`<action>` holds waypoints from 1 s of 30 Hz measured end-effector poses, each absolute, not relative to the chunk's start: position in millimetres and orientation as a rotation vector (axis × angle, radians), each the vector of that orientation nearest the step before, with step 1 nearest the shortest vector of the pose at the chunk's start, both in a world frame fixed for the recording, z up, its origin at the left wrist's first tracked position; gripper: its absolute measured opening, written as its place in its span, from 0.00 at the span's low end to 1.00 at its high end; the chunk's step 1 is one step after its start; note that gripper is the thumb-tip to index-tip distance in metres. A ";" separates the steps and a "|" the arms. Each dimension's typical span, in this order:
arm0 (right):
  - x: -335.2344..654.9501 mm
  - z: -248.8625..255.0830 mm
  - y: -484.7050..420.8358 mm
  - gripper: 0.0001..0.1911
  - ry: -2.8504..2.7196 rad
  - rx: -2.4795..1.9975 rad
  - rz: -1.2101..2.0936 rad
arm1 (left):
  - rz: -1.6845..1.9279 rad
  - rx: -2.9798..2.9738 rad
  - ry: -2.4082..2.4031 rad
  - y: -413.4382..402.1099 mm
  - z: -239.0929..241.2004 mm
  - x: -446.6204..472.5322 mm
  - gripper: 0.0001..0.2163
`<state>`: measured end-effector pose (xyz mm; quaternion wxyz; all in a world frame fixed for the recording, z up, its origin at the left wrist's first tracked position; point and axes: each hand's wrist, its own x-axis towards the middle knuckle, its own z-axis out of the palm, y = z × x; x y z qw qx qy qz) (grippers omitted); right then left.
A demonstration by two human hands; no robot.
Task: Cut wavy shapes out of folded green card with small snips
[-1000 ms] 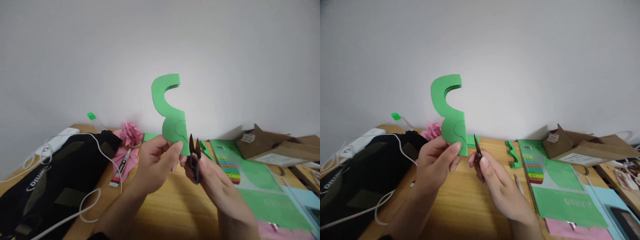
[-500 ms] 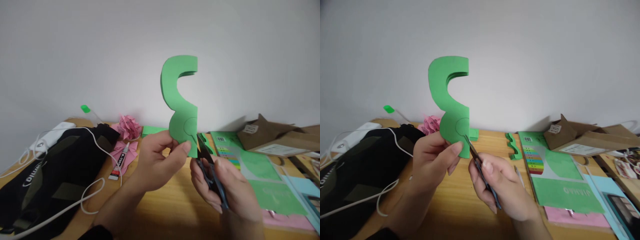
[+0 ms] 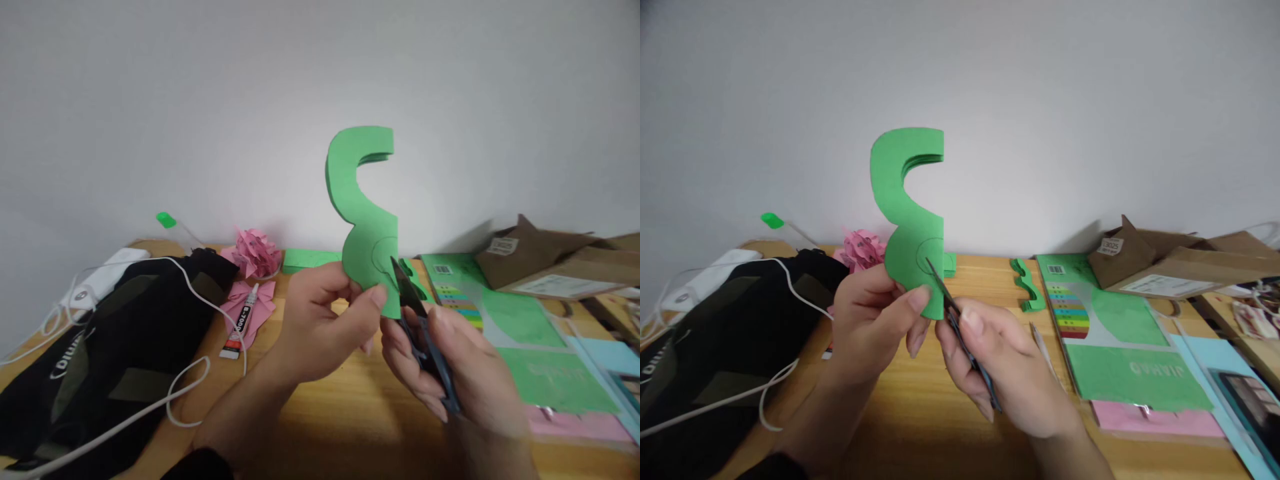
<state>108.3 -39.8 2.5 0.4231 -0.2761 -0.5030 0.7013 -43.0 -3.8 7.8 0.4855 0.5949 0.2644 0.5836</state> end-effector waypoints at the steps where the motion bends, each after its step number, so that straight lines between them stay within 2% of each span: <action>1: 108.0 3.1 -39.6 0.22 -1.275 -0.679 1.755 | 1.429 1.445 0.618 -3.3 7.2 -42.9 0.16; 30: 108.2 6.6 -46.8 0.25 -1.314 -0.814 1.598 | 1.429 1.460 0.546 -1.0 3.3 -42.6 0.18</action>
